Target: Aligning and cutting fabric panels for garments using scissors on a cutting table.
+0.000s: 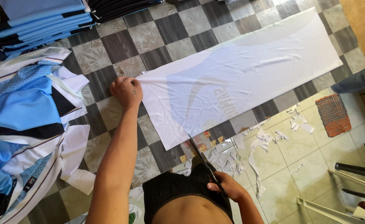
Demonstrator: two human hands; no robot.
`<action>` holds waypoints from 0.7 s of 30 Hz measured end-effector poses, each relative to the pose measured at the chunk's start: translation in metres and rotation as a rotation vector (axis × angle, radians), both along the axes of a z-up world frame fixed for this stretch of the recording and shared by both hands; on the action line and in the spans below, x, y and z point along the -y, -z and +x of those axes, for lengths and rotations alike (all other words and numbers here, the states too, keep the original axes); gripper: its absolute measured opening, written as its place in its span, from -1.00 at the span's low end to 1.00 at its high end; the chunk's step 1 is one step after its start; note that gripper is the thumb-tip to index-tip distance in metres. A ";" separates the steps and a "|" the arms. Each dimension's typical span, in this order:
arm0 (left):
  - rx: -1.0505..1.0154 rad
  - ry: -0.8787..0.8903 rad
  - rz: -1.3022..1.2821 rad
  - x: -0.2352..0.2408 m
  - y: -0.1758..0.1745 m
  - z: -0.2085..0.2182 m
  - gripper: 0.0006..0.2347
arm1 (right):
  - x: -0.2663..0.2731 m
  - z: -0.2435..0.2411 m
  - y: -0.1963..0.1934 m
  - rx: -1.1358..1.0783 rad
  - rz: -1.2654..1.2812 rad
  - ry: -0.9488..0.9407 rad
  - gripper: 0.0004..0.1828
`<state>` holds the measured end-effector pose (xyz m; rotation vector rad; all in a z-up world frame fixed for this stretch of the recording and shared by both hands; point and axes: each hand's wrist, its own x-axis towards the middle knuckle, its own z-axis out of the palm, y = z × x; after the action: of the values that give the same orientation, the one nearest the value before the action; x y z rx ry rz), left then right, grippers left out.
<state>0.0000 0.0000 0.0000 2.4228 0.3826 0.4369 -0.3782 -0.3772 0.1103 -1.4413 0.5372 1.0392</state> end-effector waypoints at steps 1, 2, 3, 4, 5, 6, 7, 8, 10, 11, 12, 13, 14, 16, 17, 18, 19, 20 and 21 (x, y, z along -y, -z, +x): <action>-0.001 -0.001 0.000 0.000 0.003 0.001 -0.89 | -0.001 0.001 -0.002 -0.001 0.000 -0.001 -0.21; 0.017 -0.012 0.011 0.000 0.006 0.003 -0.90 | -0.003 0.002 -0.005 -0.014 0.025 0.026 -0.18; 0.035 -0.023 0.022 -0.001 0.009 0.004 -0.90 | -0.004 0.003 -0.007 -0.028 0.050 0.052 -0.15; 0.034 -0.024 0.022 0.000 0.010 0.005 -0.90 | -0.003 0.002 -0.004 -0.029 0.049 0.051 -0.15; 0.015 -0.023 0.007 -0.001 0.011 0.006 -0.89 | -0.002 0.000 -0.002 -0.033 0.035 0.056 -0.15; -0.004 -0.021 -0.007 -0.001 0.012 0.006 -0.88 | -0.001 -0.002 0.001 -0.037 0.022 0.062 -0.15; -0.006 -0.021 -0.007 0.000 0.010 0.006 -0.88 | -0.002 -0.001 -0.001 -0.039 0.022 0.062 -0.15; -0.026 -0.018 -0.003 0.001 0.007 0.006 -0.87 | -0.004 -0.001 -0.004 -0.039 0.026 0.066 -0.14; -0.043 -0.017 0.001 0.002 -0.001 0.007 -0.86 | -0.004 0.000 -0.003 -0.037 0.031 0.068 -0.12; -0.090 -0.019 0.005 0.003 -0.005 0.008 -0.83 | -0.003 -0.001 0.000 -0.027 0.037 0.064 -0.15; -0.137 -0.020 0.009 0.003 -0.010 0.008 -0.81 | -0.003 -0.003 0.002 -0.017 0.043 0.060 -0.18; -0.134 -0.021 0.009 0.004 -0.017 0.007 -0.81 | -0.004 -0.002 0.001 -0.015 0.043 0.059 -0.18; -0.169 -0.004 0.006 0.004 -0.025 0.006 -0.80 | -0.004 0.000 -0.001 -0.017 0.042 0.056 -0.17; -0.205 0.016 0.003 0.004 -0.021 0.003 -0.77 | -0.005 -0.001 -0.004 -0.021 0.040 0.055 -0.16; -0.084 0.043 0.076 0.002 -0.010 0.003 -0.82 | -0.005 0.000 -0.004 -0.016 0.039 0.048 -0.15; 0.038 0.070 0.148 0.000 0.001 0.003 -0.78 | -0.005 0.000 -0.004 -0.010 0.037 0.041 -0.14; 0.039 0.069 0.148 -0.001 0.004 0.004 -0.78 | -0.006 0.000 -0.005 -0.010 0.037 0.041 -0.14; 0.028 0.083 0.110 -0.002 0.008 0.005 -0.86 | -0.007 0.000 -0.006 -0.013 0.035 0.041 -0.14; 0.017 0.096 0.070 -0.002 0.010 0.007 -0.93 | -0.007 0.001 -0.007 -0.015 0.032 0.041 -0.13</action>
<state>0.0071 0.0022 -0.0105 2.4912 0.2461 0.4353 -0.3770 -0.3701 0.1176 -1.3895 0.5566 1.0225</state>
